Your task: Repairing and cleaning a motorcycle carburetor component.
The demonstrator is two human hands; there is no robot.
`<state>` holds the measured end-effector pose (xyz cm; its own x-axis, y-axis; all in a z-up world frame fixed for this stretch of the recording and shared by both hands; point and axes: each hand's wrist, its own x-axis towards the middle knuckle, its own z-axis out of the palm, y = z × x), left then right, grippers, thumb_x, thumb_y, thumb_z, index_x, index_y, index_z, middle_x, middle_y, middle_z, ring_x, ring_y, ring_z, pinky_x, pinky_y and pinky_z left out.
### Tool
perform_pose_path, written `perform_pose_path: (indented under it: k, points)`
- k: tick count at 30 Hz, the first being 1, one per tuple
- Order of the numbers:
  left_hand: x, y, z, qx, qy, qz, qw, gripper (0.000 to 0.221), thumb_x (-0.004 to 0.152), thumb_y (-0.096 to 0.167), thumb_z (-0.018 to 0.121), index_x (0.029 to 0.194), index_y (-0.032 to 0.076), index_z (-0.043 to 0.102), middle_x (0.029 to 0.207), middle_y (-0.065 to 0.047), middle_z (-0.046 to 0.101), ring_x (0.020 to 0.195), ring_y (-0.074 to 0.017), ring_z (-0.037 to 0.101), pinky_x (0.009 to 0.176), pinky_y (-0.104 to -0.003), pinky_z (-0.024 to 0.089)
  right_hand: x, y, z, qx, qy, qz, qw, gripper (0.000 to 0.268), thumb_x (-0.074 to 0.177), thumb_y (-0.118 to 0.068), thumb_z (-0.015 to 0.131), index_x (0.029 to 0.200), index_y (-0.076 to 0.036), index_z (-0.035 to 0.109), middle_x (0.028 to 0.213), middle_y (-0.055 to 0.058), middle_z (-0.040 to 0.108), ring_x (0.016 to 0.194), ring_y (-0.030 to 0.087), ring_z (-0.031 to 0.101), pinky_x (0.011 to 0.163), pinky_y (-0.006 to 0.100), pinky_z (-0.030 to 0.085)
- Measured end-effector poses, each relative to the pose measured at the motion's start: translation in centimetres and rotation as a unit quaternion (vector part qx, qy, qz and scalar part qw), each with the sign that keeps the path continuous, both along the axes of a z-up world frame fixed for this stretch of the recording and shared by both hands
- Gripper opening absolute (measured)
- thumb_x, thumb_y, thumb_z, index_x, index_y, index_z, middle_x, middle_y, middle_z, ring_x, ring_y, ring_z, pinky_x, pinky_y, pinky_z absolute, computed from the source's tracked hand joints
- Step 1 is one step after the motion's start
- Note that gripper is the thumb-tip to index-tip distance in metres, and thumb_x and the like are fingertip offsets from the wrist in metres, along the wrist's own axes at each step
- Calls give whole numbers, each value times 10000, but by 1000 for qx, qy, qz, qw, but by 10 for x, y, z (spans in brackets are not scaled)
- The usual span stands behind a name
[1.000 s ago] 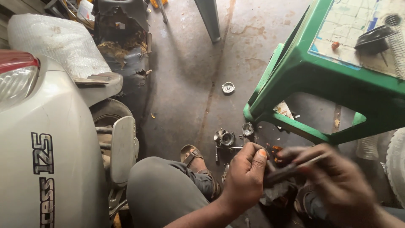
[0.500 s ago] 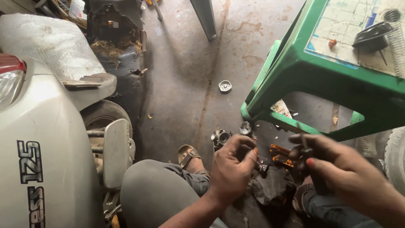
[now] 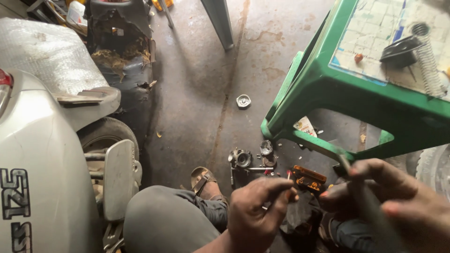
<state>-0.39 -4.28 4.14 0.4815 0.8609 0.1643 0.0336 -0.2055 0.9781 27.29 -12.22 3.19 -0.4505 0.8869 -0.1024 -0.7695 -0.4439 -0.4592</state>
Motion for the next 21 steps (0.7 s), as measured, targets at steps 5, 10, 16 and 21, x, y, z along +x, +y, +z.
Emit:
perform_pose_path:
  k: [5, 10, 16, 21]
  points:
    - [-3, -12, -1, -27, -75, 8, 997, 97, 1019, -17, 650, 1107, -18, 690, 899, -122, 762, 832, -185, 791, 750, -289, 653, -13, -25, -31, -97, 7, -134, 986, 483, 1018, -11, 634, 1460, 73, 458, 1304, 394, 608, 1243, 508, 597, 1090, 637, 428]
    - [-9, -15, -4, -1, -76, -29, 997, 77, 1038, 13, 669, 1112, -1, 685, 901, -109, 748, 848, -169, 773, 771, -289, 639, -25, -29, -31, 73, -477, -180, 857, 492, 960, 56, 690, 1402, -73, 517, 1179, 220, 691, 1137, 263, 713, 977, 413, 586]
    - [2, -31, -50, 18, -71, -27, 997, 47, 1015, 65, 744, 1055, 42, 741, 861, -74, 746, 788, -163, 770, 709, -292, 633, -54, -21, -60, 33, -297, -207, 932, 364, 911, 114, 641, 1227, -47, 562, 1236, 193, 740, 1121, 229, 679, 931, 378, 567]
    - [9, -35, -99, -132, -116, -12, 984, 31, 977, 90, 756, 997, 65, 755, 775, -60, 738, 735, -153, 750, 686, -298, 623, -53, -19, -89, 113, -296, -194, 928, 410, 902, 142, 690, 1246, -53, 580, 1072, 171, 761, 1043, 196, 694, 891, 368, 578]
